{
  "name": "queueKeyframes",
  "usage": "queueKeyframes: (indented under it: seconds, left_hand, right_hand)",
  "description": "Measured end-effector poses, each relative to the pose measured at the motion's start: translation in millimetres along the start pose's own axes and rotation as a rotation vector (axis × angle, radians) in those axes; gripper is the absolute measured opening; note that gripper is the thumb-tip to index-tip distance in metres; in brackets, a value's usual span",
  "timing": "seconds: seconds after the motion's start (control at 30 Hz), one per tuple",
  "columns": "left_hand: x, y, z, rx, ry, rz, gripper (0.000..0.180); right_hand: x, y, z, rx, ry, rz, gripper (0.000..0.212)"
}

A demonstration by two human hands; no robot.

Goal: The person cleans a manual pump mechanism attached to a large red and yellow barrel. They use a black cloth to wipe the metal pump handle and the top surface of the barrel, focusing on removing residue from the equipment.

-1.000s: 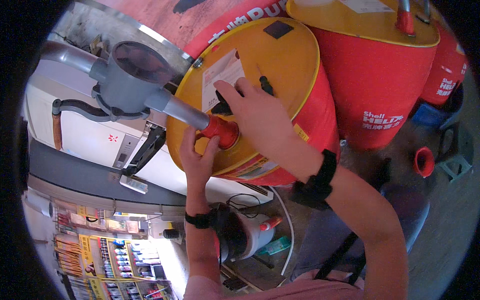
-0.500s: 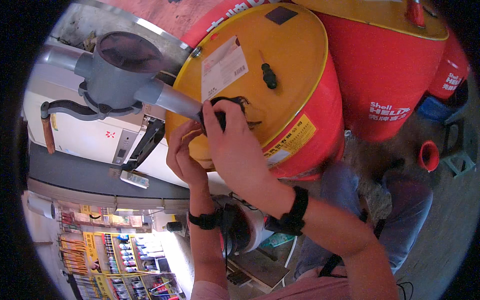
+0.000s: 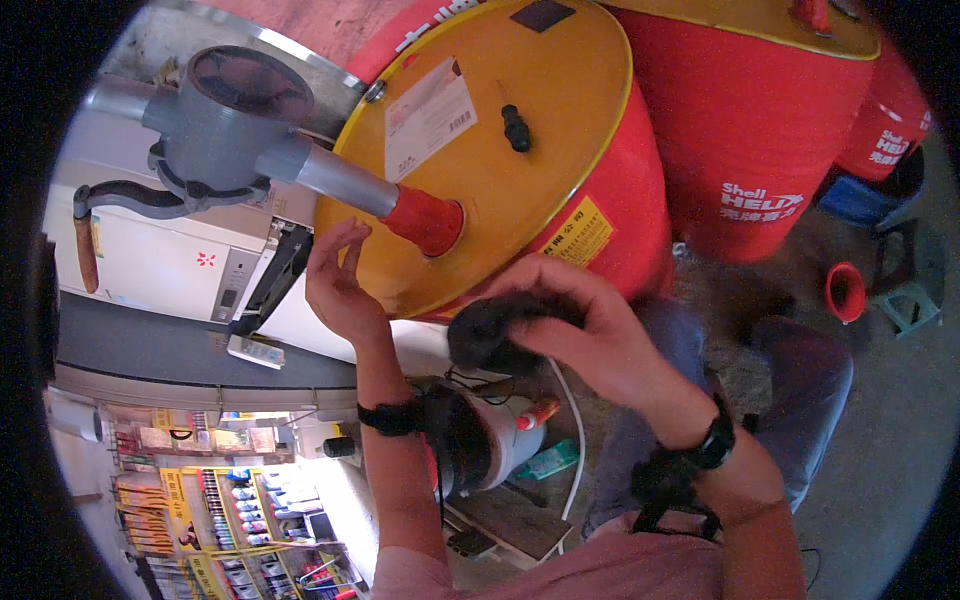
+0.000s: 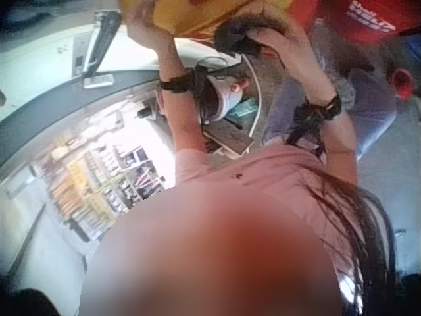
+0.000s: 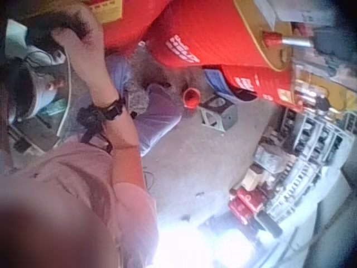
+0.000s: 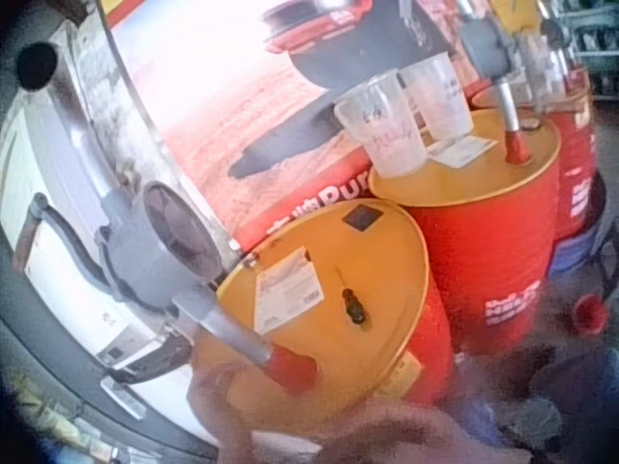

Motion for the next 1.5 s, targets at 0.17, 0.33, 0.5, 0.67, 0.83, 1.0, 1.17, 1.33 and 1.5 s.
queueKeyframes:
  seconds: [0.17,0.33,0.5,0.67,0.83,1.0,1.17,1.33,1.5]
  left_hand:
    - [-2,-7,-2,0.037,0.022,0.043,0.042]
    - [-5,-11,-3,0.067,0.01,0.027,0.027]
    - [-7,-13,-4,0.085,-0.042,0.138,0.021]
    - [-11,-14,-7,0.081,-0.1,0.251,0.018]
    - [-14,-15,-7,0.068,-0.118,0.312,0.016]
    - [-12,-15,-8,0.06,-0.08,0.335,0.016]
    - [-14,-17,-8,0.055,-0.075,0.345,0.017]
    - [-15,-20,-8,0.072,-0.096,0.434,0.017]
    - [-13,-23,-9,0.091,-0.099,0.443,0.017]
  right_hand:
    - [-1,26,-13,-0.218,0.034,-0.399,0.021]
    - [8,9,4,-0.176,0.061,-0.127,0.019]
    - [50,1,27,-0.288,0.367,-0.385,0.027]
    - [80,-1,79,-0.404,0.651,-0.515,0.028]
    - [30,-19,107,-0.27,0.373,-0.819,0.049]
    - [13,-22,123,-0.15,0.419,-0.783,0.057]
    - [3,-10,150,-0.077,0.289,-0.725,0.053]
    - [-2,-9,155,-0.009,0.184,-0.648,0.051]
    - [-7,12,158,-0.128,0.036,-0.591,0.049]
Point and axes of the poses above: each hand's wrist, its own z-axis towards the middle knuckle, its own y-axis out of the back of the hand, x = y × z, the point moved 9 cm from there along z, towards the middle knuckle, and after that the axes turned 6 degrees about -x, right-handed, at the moved point
